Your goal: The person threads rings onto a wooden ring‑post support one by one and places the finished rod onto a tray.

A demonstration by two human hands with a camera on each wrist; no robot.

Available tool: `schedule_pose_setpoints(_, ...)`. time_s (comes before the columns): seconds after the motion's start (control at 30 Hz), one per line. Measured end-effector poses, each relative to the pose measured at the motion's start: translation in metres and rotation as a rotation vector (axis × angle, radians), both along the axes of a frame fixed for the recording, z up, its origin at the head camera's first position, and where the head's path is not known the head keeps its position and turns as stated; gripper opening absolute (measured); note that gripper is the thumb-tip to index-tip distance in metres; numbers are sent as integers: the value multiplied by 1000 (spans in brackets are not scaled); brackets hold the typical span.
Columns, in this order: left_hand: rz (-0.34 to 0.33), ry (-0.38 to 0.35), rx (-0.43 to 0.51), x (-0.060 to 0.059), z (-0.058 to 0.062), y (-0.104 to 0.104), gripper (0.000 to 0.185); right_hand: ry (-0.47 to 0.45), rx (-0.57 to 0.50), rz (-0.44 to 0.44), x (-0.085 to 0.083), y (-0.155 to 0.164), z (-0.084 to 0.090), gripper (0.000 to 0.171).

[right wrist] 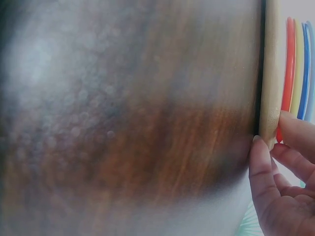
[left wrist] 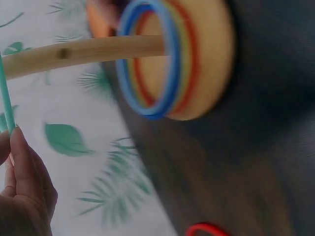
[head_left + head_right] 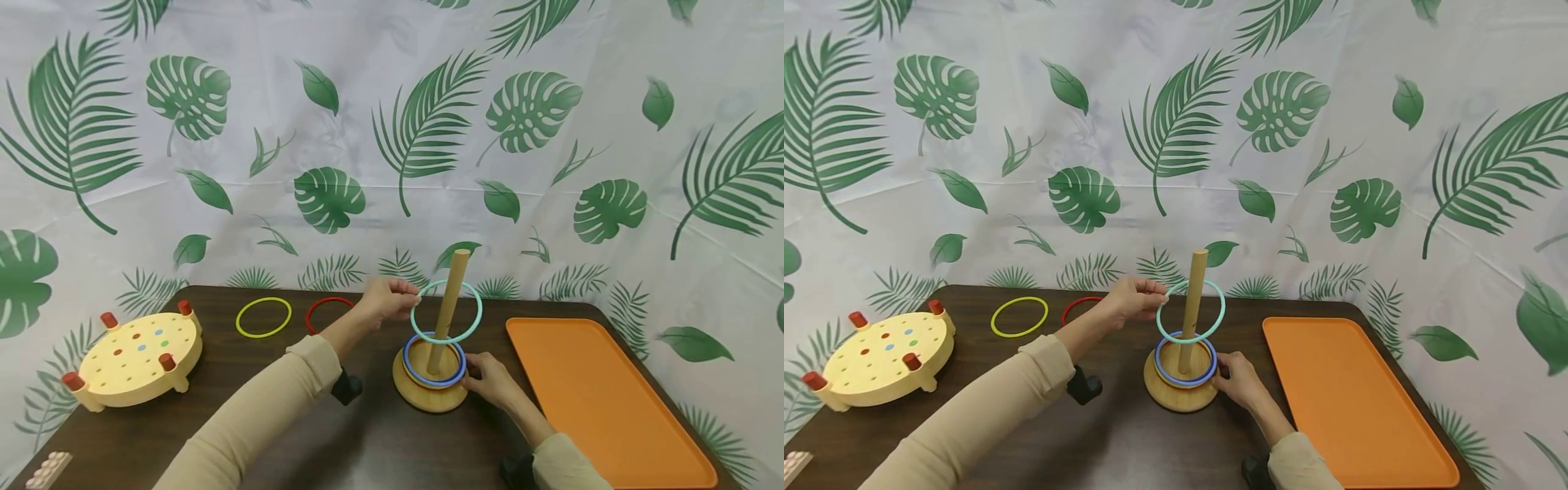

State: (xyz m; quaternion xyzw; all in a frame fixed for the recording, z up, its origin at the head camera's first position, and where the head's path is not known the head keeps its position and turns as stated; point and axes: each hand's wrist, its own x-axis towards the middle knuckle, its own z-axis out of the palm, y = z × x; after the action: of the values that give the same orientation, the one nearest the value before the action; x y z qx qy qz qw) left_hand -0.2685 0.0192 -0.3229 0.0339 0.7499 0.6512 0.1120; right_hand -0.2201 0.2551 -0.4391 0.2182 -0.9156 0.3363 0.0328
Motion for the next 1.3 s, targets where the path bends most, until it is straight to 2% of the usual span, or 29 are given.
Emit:
schedule_pose_setpoints(0.23,68,-35,-41,1,-43,-5,17,-10,-6,-21,0,-1,0,34)
schedule_pose_setpoints(0.37,83,-48,-41,3,-59,-6,16,-26,-3,-42,0,-1,0,36)
schedule_pose_setpoints(0.5,94,-52,-44,4,-70,-6,16,-47,-5,-73,1,-1,0,39)
schedule_pose_setpoints(0.83,140,-67,-65,-1,-84,-1,14,-44,4,-78,1,-2,1,38)
schedule_pose_setpoints(1.3,166,-77,-78,-5,-94,4,12,-45,-19,15,-4,0,1,38)
